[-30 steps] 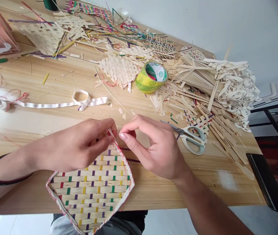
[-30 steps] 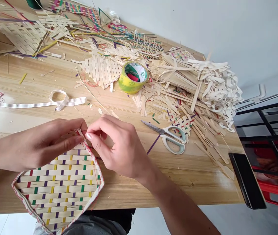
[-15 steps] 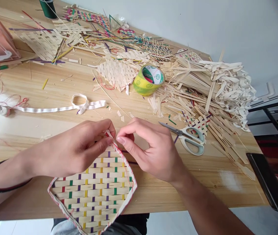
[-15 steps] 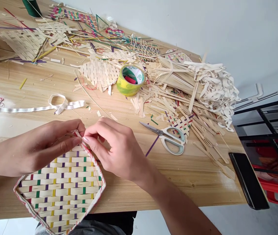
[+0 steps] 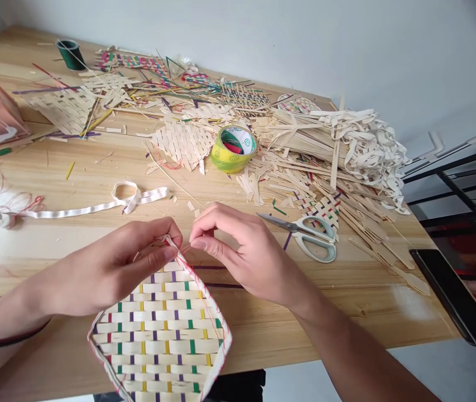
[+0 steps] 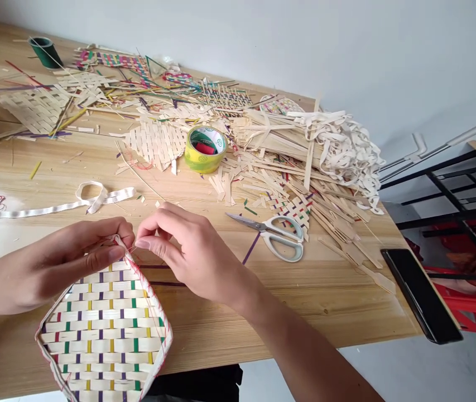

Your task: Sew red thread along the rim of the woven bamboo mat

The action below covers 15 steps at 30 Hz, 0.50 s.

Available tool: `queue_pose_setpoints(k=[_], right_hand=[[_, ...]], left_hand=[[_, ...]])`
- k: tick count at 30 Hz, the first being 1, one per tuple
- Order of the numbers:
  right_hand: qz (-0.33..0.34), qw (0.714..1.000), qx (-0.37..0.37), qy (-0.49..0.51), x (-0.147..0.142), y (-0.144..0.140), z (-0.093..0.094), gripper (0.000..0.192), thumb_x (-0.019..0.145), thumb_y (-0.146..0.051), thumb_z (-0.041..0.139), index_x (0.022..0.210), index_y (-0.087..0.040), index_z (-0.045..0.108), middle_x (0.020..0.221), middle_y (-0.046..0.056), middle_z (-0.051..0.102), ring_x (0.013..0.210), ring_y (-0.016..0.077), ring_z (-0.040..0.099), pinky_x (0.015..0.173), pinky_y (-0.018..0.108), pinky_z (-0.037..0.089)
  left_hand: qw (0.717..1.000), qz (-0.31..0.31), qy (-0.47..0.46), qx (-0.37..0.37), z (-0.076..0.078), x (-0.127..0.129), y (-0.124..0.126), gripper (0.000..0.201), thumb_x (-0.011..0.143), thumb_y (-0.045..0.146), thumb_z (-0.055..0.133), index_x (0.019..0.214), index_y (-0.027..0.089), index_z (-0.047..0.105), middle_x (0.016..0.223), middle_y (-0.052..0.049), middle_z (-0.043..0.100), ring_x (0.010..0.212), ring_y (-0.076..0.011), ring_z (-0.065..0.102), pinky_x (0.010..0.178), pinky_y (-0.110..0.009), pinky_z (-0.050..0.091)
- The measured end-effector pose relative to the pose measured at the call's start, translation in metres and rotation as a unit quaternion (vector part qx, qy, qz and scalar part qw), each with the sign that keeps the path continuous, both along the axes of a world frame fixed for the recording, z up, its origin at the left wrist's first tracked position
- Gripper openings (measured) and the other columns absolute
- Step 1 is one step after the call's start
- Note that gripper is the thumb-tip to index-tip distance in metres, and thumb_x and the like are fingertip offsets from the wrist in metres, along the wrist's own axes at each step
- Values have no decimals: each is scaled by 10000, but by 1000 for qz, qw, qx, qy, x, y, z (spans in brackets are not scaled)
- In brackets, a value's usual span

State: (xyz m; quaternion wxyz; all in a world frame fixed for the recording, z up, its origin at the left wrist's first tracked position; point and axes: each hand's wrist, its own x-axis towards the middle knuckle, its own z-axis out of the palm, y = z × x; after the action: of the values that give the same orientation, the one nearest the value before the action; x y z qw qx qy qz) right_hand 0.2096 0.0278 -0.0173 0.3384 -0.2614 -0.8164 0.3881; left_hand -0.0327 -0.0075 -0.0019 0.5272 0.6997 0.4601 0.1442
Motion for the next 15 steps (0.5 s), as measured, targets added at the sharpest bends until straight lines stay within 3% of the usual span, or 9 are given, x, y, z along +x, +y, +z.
queue_pose_setpoints(k=[9,15], right_hand=[[-56,998,-12,-24,4,5,-1,138,1068,-187,584,977,-159,684,931,38,667,838,148,621,755,282,494],[53,990,-117,-51,4,6,0,204,1076,-317,627,1021,-170,757,989,47,696,910,161,661,829,304,518]], left_hand=[[997,21,-45,-56,1,-2,5,355,1092,514,494,980,208,635,824,7,637,701,-134,567,580,-196,447],[994,34,-50,-92,6,0,2,347,1085,520,504,1028,205,638,858,11,632,743,-145,575,624,-206,474]])
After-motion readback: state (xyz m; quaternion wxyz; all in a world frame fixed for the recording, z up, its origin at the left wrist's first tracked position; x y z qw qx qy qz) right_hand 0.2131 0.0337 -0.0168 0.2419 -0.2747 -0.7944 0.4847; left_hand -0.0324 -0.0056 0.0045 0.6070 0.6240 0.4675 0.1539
